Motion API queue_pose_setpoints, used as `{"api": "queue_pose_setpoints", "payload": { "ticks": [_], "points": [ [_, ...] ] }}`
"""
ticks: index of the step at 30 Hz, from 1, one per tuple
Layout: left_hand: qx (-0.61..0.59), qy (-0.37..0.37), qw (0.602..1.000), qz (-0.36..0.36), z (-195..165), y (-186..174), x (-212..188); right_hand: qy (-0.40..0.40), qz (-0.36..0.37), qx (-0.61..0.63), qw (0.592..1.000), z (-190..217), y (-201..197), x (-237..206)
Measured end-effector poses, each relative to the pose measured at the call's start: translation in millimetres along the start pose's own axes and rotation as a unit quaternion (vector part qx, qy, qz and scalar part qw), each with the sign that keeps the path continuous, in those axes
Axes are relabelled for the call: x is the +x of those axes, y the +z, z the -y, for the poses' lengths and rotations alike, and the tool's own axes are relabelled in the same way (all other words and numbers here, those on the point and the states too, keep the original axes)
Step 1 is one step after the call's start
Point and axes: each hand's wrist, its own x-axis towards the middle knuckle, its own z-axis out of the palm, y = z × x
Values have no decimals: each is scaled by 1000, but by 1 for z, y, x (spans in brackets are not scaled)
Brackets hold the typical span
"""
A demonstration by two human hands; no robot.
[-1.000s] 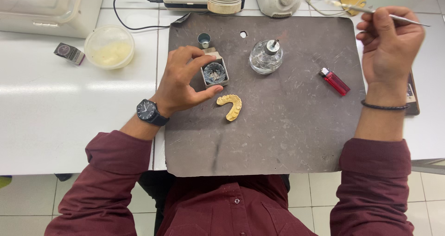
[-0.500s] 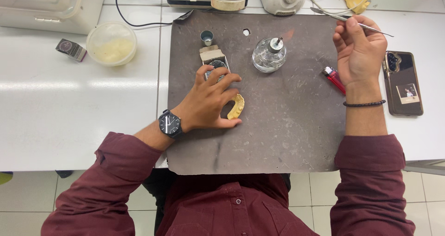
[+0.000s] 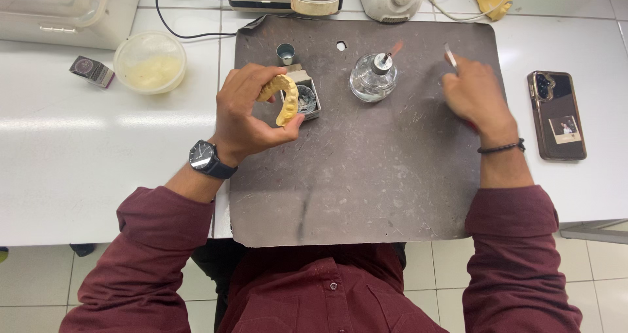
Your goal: The person opens a container of modeling wax, then holds a denture-like dental prosthesis and uses a brush dipped near an alcohol lamp to apply and shape wax onto the prosthesis, repeatedly dipping the brush and working along the denture teeth.
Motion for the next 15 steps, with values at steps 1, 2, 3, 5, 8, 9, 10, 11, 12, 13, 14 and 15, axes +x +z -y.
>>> {"api": "queue_pose_setpoints", "payload": {
  "ticks": [1,2,3,5,8,9,10,11,12,13,14,15],
  "points": [
    [3,4,1000,-1,-1,0,-1,56,59,-55,995,8,4,1],
    [4,8,1000,-4,0,0,-1,111,118,-108,981,15,5,1],
    [5,12,1000,-7,1,-1,0,116,133,-125,976,20,4,2],
    [4,10,1000,-16,1,-2,-1,125,164,-157,966,29,0,5],
    [2,-8,1000,-27,3,-5,-2,89,158,-136,974,33,-11,6],
    [2,-16,999,-28,3,-6,-3,88,152,-122,977,32,-13,5],
    [2,-23,999,-30,3,-6,-2,87,146,-110,979,29,-14,4],
    [-1,-26,999,-31,3,-5,-1,85,140,-97,982,26,-15,3],
    [-4,-29,999,-30,3,-5,0,103,123,31,986,21,-16,3],
    [-6,-33,999,-28,3,-5,0,119,105,160,974,17,-15,1],
    [-12,-29,999,-23,2,-5,1,133,84,287,945,12,-15,1],
    [-16,-25,999,-19,3,-5,3,125,45,359,924,6,-15,3]
  ]
}}
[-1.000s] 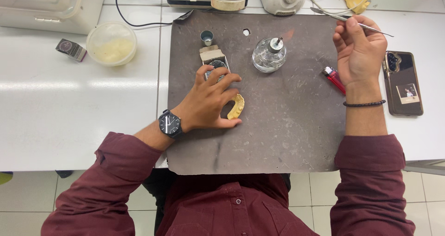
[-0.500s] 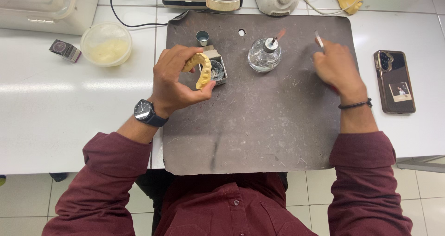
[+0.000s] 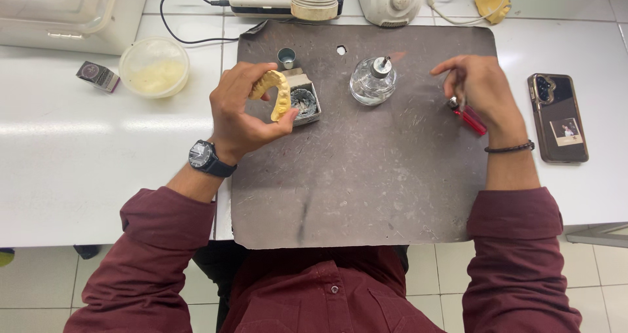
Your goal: The person opens a container of modeling wax, then holds a denture-like dental prosthesis and uses a brush dipped near an alcohol lamp to apply and shape wax onto the prosthesis, repeatedly dipping the brush and working along the denture teeth.
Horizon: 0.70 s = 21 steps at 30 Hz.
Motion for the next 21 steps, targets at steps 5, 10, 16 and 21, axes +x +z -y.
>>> {"api": "queue_pose_setpoints", "payload": {
  "ticks": [5,10,16,21],
  "points": [
    [-43,4,999,19,-4,3,2,-82,-76,354,929,-13,-9,6],
    [-261,-193,944,63,0,12,-3,-84,-17,434,897,-12,-1,3],
    [-483,-280,829,8,18,15,-2,-76,9,436,897,-10,14,1],
    [-569,-398,719,-31,18,9,5,-71,26,443,893,-11,16,3]
  ]
}}
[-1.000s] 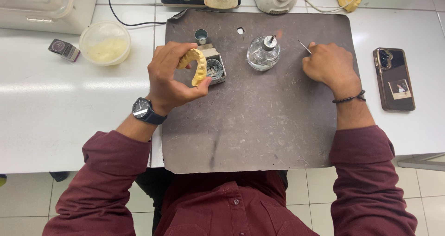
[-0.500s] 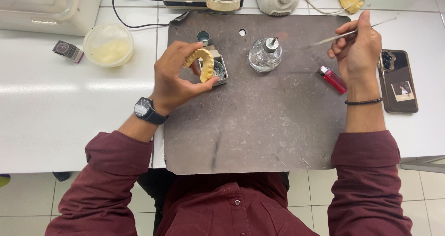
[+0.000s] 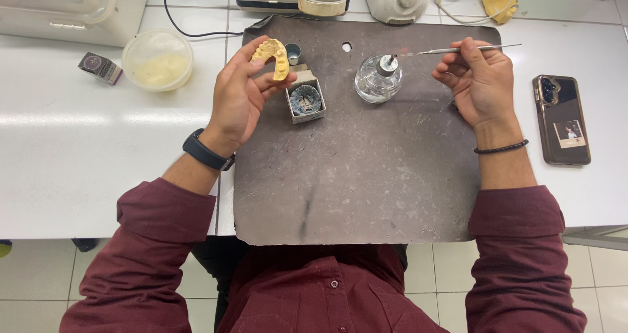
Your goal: The person opens a container of modeling wax, then holds a denture-like dental prosthesis and uses a brush dipped near an alcohol lamp to apply and shape wax onto the prosthesis, repeatedly dipping the brush and working along the denture teeth.
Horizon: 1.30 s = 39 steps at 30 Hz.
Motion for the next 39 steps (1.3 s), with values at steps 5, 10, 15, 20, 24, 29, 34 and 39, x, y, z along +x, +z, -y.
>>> {"api": "queue_pose_setpoints", "payload": {
  "ticks": [5,10,15,20,24,29,34,39],
  "points": [
    [36,29,999,10,-3,4,-2,9,16,4,1000,-6,5,0],
    [161,117,978,62,5,7,-5,14,10,3,1000,-7,7,1],
    [228,131,963,59,7,2,-5,10,8,-8,1000,-6,8,0],
    [303,100,947,39,9,-3,0,8,8,-21,1000,-5,8,0],
    [336,41,941,4,13,-5,2,14,6,-11,1000,-4,9,0],
    [283,6,957,64,16,-7,1,10,3,-17,1000,-4,9,0],
    [232,-35,960,150,18,-2,-4,12,2,-10,1000,-4,7,0],
    [264,23,951,157,11,2,-8,15,5,8,1000,-4,5,0]
  ]
}}
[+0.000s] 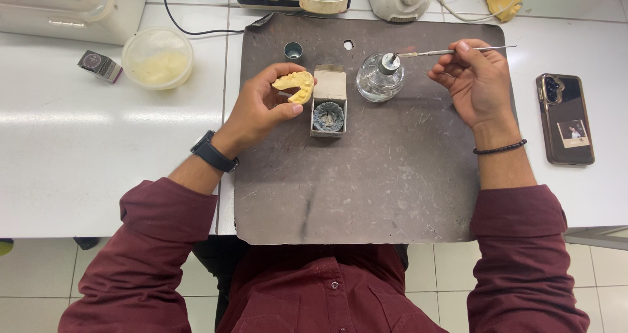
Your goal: The person opens a container of modeling wax, then holds a denture-like dental prosthesis and uses a brush dipped near an alcohol lamp to apply and shape wax onto the prosthesis, repeatedly dipping the brush and working along the denture teeth.
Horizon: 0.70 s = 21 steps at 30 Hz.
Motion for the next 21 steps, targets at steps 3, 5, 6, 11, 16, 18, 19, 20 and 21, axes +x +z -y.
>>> {"api": "queue_pose_setpoints", "payload": {
  "ticks": [3,5,6,11,16,18,19,20,21],
  "points": [
    [23,23,999,-6,-4,1,-2,-4,2,-5,1000,0,0,1],
    [42,32,998,-17,-4,3,-3,-8,1,-16,1000,0,0,0],
    [50,37,998,-23,-4,4,-4,-5,0,-13,1000,0,0,0],
    [60,52,996,-37,-3,3,-3,-4,1,-11,1000,0,2,0],
    [69,58,995,-39,-1,2,-2,-10,-1,-26,1000,1,4,-1],
    [72,58,995,-40,-1,2,-2,-10,-4,-30,999,1,5,-1],
    [73,57,995,-40,-1,2,-2,-7,-6,-27,1000,1,5,-1],
    [76,57,995,-42,-1,2,-2,-4,-8,-24,1000,2,5,-1],
    [79,57,994,-43,-1,2,-1,-5,-8,-24,1000,2,5,-1]
  ]
}}
